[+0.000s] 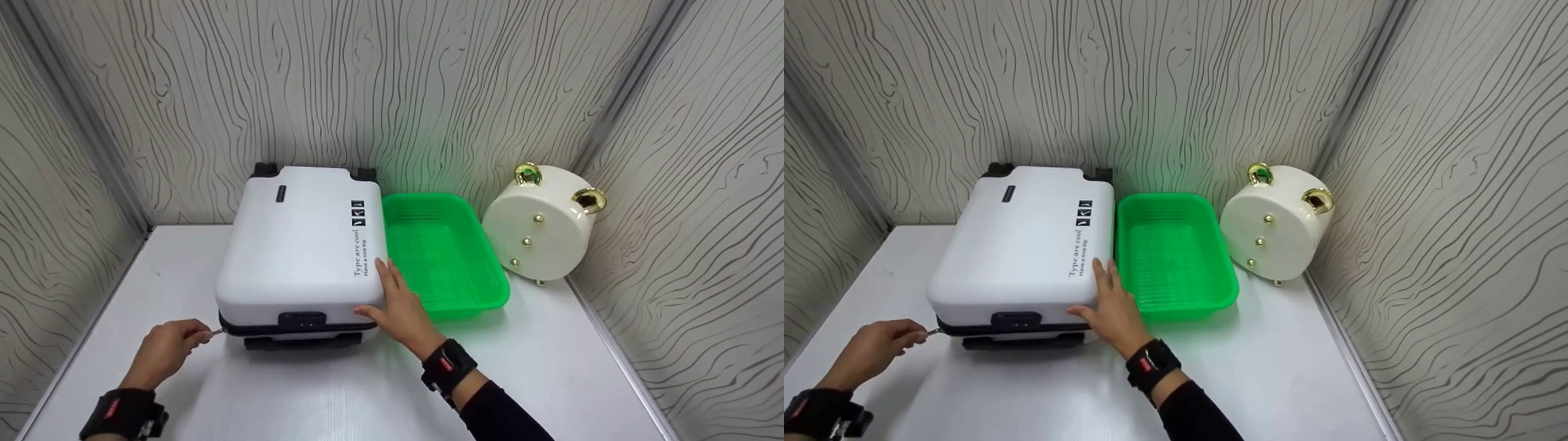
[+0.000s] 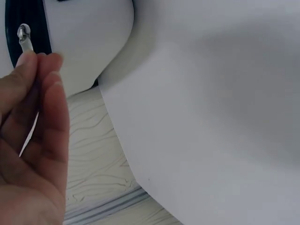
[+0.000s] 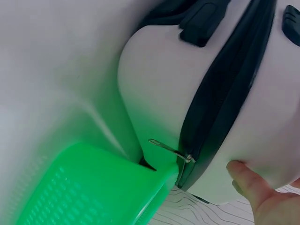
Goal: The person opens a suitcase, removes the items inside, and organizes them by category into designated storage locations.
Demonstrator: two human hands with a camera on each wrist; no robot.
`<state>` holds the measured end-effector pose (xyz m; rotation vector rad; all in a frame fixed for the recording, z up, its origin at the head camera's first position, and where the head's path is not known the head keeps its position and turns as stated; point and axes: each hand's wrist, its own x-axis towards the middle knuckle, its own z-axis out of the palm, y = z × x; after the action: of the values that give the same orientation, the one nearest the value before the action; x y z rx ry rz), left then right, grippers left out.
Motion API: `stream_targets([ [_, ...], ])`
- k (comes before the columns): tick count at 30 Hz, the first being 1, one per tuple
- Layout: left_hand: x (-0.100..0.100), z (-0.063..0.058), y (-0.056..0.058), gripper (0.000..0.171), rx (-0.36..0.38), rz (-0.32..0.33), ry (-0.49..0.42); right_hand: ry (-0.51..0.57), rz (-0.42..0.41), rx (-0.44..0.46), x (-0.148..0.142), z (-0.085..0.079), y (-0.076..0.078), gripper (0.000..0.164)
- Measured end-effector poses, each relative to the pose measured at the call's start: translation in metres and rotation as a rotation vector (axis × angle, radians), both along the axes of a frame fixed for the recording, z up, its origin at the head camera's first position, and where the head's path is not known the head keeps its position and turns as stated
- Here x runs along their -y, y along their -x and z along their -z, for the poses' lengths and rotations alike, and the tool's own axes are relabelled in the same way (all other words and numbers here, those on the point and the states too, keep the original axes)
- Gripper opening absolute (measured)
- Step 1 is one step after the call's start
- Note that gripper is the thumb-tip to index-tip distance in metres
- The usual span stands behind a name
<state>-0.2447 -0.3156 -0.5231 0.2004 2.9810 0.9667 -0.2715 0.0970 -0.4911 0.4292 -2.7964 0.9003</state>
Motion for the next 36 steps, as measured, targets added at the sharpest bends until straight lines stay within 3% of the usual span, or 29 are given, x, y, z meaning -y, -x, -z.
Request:
stream_targets([
  [6,0.011,0.001,0.011,0.006,-0.108,-0.022,0.056,-0.013,-0.011,-0.012,-0.002,0.0,0.001,0.098],
  [9,0.015,0.001,0.022,0.008,-0.127,-0.044,0.056,-0.013,-0.019,-0.016,-0.003,-0.002,0.001,0.097],
  [18,0.011,0.0,0.063,0.015,-0.148,-0.122,0.051,-0.024,-0.026,-0.028,-0.003,0.0,0.0,0.096],
  [24,0.001,-0.004,0.085,0.021,-0.096,-0.207,0.024,-0.022,-0.027,-0.035,-0.005,0.001,0.001,0.095],
  [29,-0.002,-0.016,0.083,0.036,-0.053,-0.212,-0.03,0.0,-0.041,-0.05,-0.006,-0.002,0.002,0.094],
  [33,-0.003,-0.037,0.07,0.059,-0.082,-0.18,-0.117,0.01,-0.049,-0.042,-0.007,-0.001,0.002,0.096],
  [36,-0.007,-0.052,0.059,0.068,-0.091,-0.112,-0.208,0.05,-0.025,-0.001,-0.007,0.001,0.003,0.103],
])
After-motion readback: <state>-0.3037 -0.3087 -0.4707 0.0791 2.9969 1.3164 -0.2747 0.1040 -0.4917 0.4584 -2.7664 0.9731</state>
